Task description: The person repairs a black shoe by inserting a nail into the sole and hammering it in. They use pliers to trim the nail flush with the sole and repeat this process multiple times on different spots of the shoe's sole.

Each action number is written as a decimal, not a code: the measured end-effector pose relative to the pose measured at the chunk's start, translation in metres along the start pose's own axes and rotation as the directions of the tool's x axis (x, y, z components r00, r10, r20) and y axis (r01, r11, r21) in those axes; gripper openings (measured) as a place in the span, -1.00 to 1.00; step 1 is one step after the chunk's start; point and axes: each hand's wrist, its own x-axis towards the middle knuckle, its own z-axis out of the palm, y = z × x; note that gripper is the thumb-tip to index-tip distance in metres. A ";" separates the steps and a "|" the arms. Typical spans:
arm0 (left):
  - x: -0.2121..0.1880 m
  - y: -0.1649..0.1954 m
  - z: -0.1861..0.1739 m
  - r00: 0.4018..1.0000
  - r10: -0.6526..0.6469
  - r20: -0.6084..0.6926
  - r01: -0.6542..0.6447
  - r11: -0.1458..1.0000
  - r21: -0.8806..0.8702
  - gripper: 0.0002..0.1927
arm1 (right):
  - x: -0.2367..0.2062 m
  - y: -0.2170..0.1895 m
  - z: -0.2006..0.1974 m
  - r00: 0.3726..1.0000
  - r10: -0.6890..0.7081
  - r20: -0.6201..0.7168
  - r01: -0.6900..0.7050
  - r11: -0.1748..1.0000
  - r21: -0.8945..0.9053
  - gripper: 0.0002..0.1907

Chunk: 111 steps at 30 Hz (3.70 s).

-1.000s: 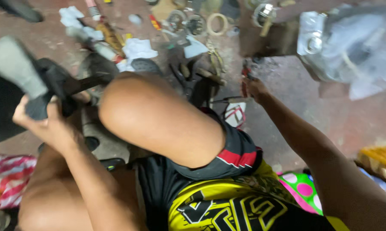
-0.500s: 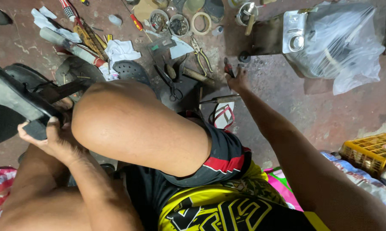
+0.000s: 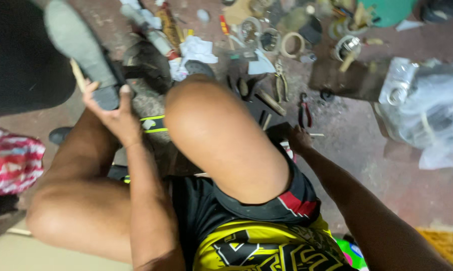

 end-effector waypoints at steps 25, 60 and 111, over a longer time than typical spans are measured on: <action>0.003 -0.014 -0.001 0.992 0.051 -0.116 -0.055 0.998 -0.029 -0.44 | -0.151 -0.140 -0.277 0.817 -0.197 -0.542 0.576 0.231 0.784 -0.65; -0.003 -0.021 0.003 0.995 0.042 -0.091 -0.049 0.996 -0.077 -0.48 | -0.074 -0.292 -0.219 0.684 -0.550 -0.479 0.703 0.672 0.233 -0.74; 0.016 -0.046 -0.050 0.926 -0.132 0.352 0.267 0.891 -0.367 -0.82 | -0.082 -0.211 -0.249 0.894 -0.402 -0.199 0.314 0.243 0.918 -0.79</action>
